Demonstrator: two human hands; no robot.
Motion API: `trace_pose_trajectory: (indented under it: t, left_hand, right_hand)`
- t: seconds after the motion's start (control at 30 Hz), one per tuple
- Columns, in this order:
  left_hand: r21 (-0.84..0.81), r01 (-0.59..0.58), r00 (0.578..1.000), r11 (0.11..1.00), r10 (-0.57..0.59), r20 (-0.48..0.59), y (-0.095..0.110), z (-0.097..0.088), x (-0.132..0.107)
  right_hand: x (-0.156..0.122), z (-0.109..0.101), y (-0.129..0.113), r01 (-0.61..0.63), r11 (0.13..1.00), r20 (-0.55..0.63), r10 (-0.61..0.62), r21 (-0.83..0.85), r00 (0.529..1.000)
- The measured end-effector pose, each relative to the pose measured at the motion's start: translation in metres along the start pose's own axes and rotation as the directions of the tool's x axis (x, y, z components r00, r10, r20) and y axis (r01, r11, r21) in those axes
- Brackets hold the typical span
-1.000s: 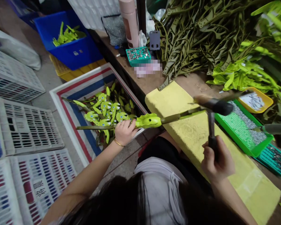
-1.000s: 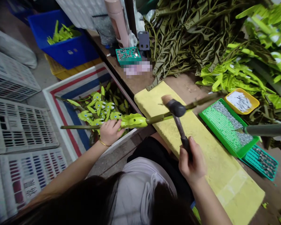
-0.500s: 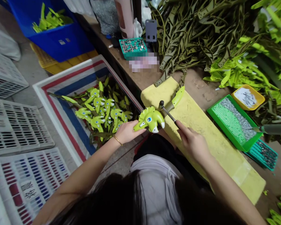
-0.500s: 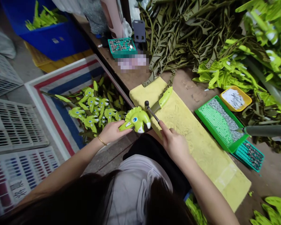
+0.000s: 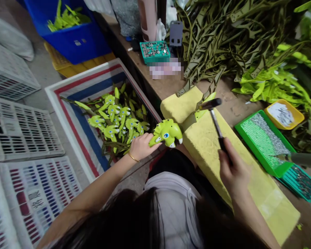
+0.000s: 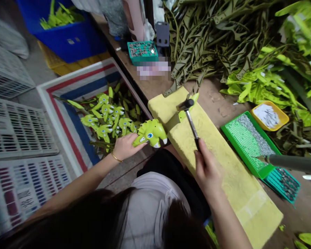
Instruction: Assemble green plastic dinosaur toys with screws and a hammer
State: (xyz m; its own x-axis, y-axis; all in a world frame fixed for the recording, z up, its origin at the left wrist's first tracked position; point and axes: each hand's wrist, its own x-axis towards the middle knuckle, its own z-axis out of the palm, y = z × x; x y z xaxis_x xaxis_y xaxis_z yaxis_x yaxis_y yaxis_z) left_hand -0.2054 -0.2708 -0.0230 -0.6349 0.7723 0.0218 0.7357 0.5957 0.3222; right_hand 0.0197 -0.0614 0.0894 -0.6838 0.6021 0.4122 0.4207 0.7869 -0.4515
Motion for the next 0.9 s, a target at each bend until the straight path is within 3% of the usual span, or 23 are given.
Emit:
trace_pose_trajectory:
  t: [0.07, 0.1, 0.17, 0.27, 0.37, 0.5, 0.6, 0.77, 0.9]
  left_hand:
    - [-0.012, 0.156, 0.981, 0.988, -0.157, -0.112, -0.028, 0.004, -0.008]
    - [-0.021, 0.272, 0.948, 0.962, -0.272, -0.168, -0.046, 0.005, -0.013]
    - [-0.01, 0.501, 0.839, 0.865, -0.489, -0.239, -0.088, 0.006, -0.025]
    - [0.043, 0.616, 0.784, 0.787, -0.607, -0.13, -0.142, 0.014, -0.049]
    - [0.101, 0.612, 0.779, 0.784, -0.62, 0.089, -0.171, 0.033, -0.075]
    - [0.148, 0.544, 0.739, 0.826, -0.555, 0.382, -0.178, 0.07, -0.091]
    - [0.177, 0.531, 0.683, 0.829, -0.542, 0.489, -0.177, 0.097, -0.083]
    - [0.257, 0.596, 0.593, 0.761, -0.633, 0.498, -0.174, 0.126, -0.061]
    - [0.296, 0.673, 0.524, 0.678, -0.719, 0.457, -0.167, 0.127, -0.054]
  right_hand:
    - [0.0, -0.009, 0.003, -0.005, 1.0, -0.084, 0.005, -0.004, 0.996]
    - [-0.002, -0.011, 0.006, -0.024, 1.0, -0.105, 0.024, 0.0, 0.994]
    - [-0.01, -0.01, 0.015, -0.095, 0.995, -0.108, 0.097, 0.021, 0.989]
    - [-0.026, 0.001, 0.029, -0.25, 0.967, -0.025, 0.252, 0.055, 0.967]
    - [-0.039, 0.009, 0.036, -0.379, 0.923, 0.025, 0.378, 0.065, 0.925]
    - [-0.046, 0.007, 0.038, -0.46, 0.887, 0.035, 0.458, 0.049, 0.888]
    - [-0.044, 0.008, 0.04, -0.456, 0.89, 0.023, 0.455, 0.032, 0.89]
    - [-0.033, 0.023, 0.035, -0.36, 0.931, 0.04, 0.358, 0.058, 0.933]
    - [-0.02, 0.038, 0.026, -0.38, 0.921, 0.159, 0.364, 0.086, 0.918]
